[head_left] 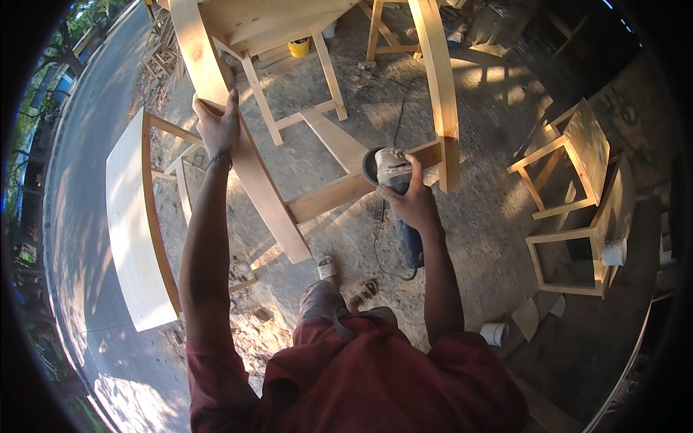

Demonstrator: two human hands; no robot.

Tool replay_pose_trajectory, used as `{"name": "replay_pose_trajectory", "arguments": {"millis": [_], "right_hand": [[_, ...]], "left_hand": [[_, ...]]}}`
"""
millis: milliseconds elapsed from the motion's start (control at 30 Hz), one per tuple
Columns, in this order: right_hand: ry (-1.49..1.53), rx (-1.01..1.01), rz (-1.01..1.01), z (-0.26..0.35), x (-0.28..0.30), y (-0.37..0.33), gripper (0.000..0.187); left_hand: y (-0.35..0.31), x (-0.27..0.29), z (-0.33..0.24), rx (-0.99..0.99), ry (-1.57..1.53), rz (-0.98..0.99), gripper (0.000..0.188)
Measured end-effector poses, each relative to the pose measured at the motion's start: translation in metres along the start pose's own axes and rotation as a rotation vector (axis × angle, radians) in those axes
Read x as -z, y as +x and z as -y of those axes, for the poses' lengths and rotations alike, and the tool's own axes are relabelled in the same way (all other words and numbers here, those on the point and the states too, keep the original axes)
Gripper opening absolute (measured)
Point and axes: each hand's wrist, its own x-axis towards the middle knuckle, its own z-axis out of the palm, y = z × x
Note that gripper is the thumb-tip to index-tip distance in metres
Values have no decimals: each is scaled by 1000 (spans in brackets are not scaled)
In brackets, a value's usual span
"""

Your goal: The person uses a power sander to smooth the wooden surfaces and edges of a table frame, moving the tool across the legs and rails.

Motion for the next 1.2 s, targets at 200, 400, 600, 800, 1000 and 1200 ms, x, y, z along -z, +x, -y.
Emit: {"name": "replay_pose_trajectory", "arguments": {"millis": [200,400,600,800,1000,1200], "right_hand": [[-11,-16,-134,-89,71,48,98],[-16,45,-106,-102,79,53,92],[235,200,-238,-139,27,28,96],[346,273,-287,-118,-70,-8,99],[304,386,-238,-60,-110,-20,100],[142,537,-128,15,-134,-15,102]], "left_hand": [[-9,0,-4,-6,3,17,85],[-10,3,-4,9,29,26,85],[4,-7,-3,15,41,2,84],[46,-12,-3,29,3,-9,80],[83,-23,4,52,50,0,84],[111,-34,9,84,86,6,97]]}}
